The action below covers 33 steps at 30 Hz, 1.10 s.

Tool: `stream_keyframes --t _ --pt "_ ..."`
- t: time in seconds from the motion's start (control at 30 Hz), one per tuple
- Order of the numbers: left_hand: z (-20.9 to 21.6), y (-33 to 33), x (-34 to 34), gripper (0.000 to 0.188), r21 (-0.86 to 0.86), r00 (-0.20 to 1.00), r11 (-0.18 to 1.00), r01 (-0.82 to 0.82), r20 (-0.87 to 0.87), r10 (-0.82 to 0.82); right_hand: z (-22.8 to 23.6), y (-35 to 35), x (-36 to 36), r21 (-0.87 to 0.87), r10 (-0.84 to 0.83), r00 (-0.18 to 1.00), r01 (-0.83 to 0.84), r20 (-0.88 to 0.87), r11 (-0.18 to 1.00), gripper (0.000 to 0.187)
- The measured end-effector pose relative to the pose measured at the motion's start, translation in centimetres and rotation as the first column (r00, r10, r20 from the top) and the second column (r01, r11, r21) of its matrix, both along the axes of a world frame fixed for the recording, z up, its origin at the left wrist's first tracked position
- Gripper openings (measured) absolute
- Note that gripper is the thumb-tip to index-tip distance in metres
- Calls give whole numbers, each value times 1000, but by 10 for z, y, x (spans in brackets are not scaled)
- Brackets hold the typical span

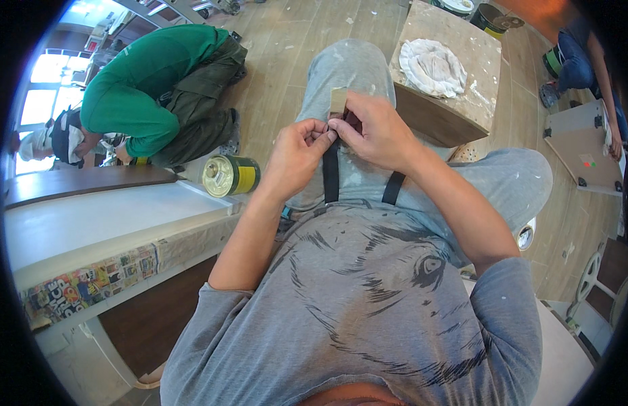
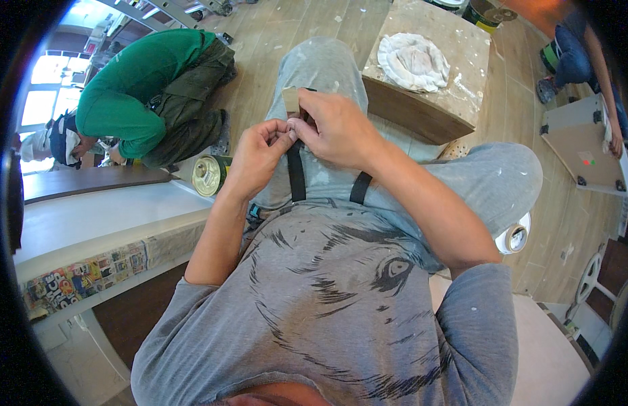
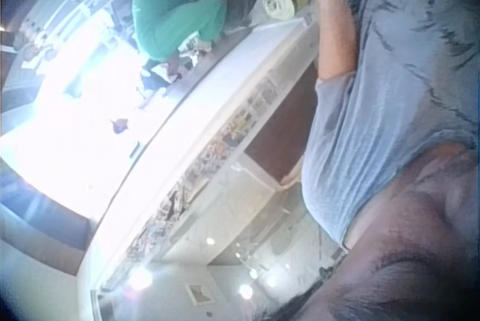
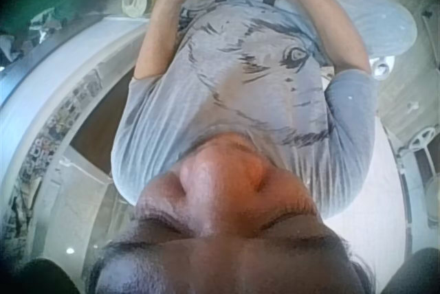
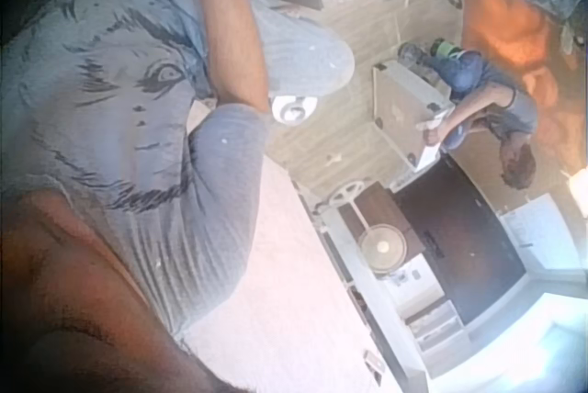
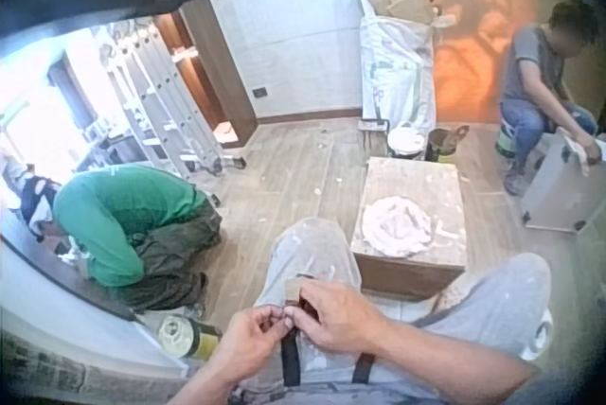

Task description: The person sits on the floor and cleans a black headstrap with a white cloth. They then use a small wooden stick to scrape residue from the strap. Finally, they receive a white drawer unit from a coworker, inspect it, and place it on the floor.

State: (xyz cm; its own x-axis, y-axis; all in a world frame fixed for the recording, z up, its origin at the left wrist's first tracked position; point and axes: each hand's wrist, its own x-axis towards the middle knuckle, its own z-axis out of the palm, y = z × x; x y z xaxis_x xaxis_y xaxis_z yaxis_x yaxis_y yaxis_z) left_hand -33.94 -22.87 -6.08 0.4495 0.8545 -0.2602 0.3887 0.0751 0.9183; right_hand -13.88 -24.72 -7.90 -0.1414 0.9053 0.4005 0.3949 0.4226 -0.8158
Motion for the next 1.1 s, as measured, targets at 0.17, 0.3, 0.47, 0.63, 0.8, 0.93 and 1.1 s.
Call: stream_keyframes --t 0.17,0.3,0.47,0.63,0.8,0.93,1.1 --pt "1 -1 -1 14 0 1000 1000 1 -10 -1 0 3 0 13 -8 1000 9 -29 1000 21" --pt "0 -1 -1 13 13 999 1000 -2 -36 2 1 0 1 14 -18 998 19 -63 1000 20" --pt "-1 0 0 12 -9 1000 1000 -9 -9 9 6 -2 3 -38 2 998 -5 -70 999 21" --pt "-4 1 -2 12 1 1000 1000 -10 -30 10 2 1 0 -18 -10 997 9 -77 1000 20" --pt "-4 1 -2 13 -1 1000 1000 -13 -12 13 2 -1 0 -7 17 999 -18 -42 1000 19" --pt "2 0 0 13 -4 999 1000 -4 -45 4 6 -1 1 -26 3 999 -4 -41 1000 20" --pt "-3 1 -1 13 -11 1000 1000 -13 1 13 4 -1 -1 -22 10 999 -12 -53 1000 21"
